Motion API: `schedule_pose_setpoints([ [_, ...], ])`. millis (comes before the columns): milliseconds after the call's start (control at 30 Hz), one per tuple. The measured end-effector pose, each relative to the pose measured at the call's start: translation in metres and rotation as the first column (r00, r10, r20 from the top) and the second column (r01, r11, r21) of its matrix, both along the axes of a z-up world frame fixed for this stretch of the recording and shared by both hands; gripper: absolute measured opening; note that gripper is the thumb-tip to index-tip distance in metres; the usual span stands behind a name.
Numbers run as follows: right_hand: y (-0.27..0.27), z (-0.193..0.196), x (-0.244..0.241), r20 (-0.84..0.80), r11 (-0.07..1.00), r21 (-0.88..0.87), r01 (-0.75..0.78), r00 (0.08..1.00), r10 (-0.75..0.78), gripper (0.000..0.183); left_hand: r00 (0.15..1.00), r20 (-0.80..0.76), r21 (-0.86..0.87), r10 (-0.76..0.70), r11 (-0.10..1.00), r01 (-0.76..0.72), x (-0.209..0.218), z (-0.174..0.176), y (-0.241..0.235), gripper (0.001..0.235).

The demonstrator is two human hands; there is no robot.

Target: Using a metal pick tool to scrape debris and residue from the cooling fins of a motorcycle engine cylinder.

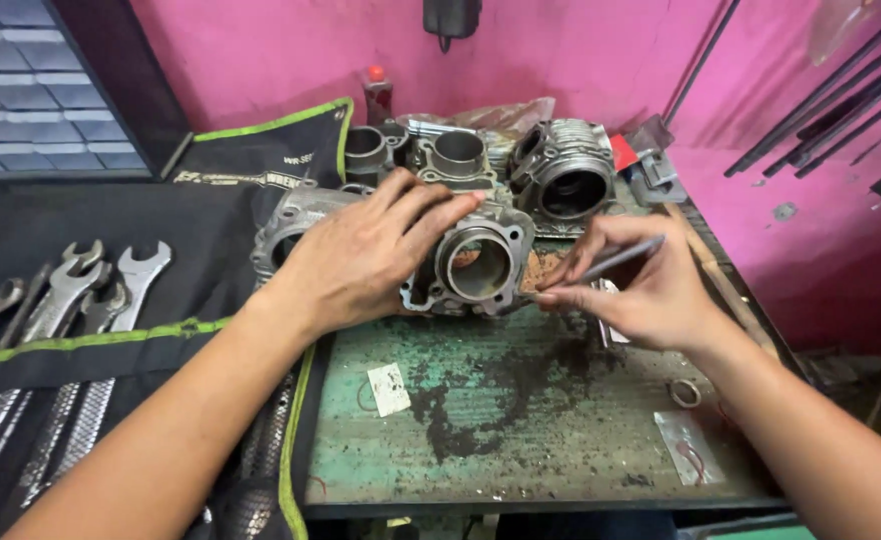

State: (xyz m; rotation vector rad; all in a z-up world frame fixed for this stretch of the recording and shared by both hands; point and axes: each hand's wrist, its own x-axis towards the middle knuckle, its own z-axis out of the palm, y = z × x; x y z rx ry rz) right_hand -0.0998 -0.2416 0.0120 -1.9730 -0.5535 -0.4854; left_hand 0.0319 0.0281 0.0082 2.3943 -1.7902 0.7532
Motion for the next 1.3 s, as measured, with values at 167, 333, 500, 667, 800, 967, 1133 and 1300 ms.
schedule_pose_setpoints([
  [167,0.0,-0.017,0.005,0.131,0.982,-0.02,0.188,0.974,-0.184,0.029,0.999,0.019,-0.022,-0.028,0.999,0.028,0.001,0.002,0.0,0.116],
  [333,-0.007,-0.037,0.007,0.223,0.988,0.026,0.15,0.963,-0.152,0.024,0.999,-0.051,0.027,0.011,1.0,-0.01,-0.004,0.007,0.0,0.113],
  [500,-0.006,-0.04,0.008,0.458,0.986,0.116,0.12,0.874,-0.16,0.022,0.999,-0.038,-0.026,-0.02,0.999,0.019,-0.002,0.005,0.001,0.117],
  [667,0.002,-0.045,0.003,0.468,0.991,0.115,0.063,0.877,-0.11,0.025,0.997,0.023,-0.078,-0.076,0.994,0.077,-0.002,0.006,0.0,0.105],
  [800,0.009,-0.043,0.001,0.449,0.999,0.022,0.033,0.892,-0.04,0.021,0.996,0.008,-0.125,-0.091,0.988,0.091,-0.007,0.008,0.002,0.104],
  [967,0.006,-0.044,0.001,0.4,1.0,0.02,0.02,0.916,-0.026,0.022,0.997,0.004,-0.112,-0.083,0.99,0.083,-0.008,0.008,0.004,0.117],
  [1133,-0.004,-0.033,0.004,0.492,0.99,0.033,0.137,0.86,-0.135,0.017,0.998,-0.01,-0.121,-0.068,0.99,0.067,-0.007,0.009,0.002,0.109],
  [1300,-0.007,-0.032,0.0,0.395,0.995,-0.096,0.0,0.918,0.038,0.015,0.998,-0.043,-0.09,-0.04,0.995,0.036,-0.007,0.01,0.002,0.105],
])
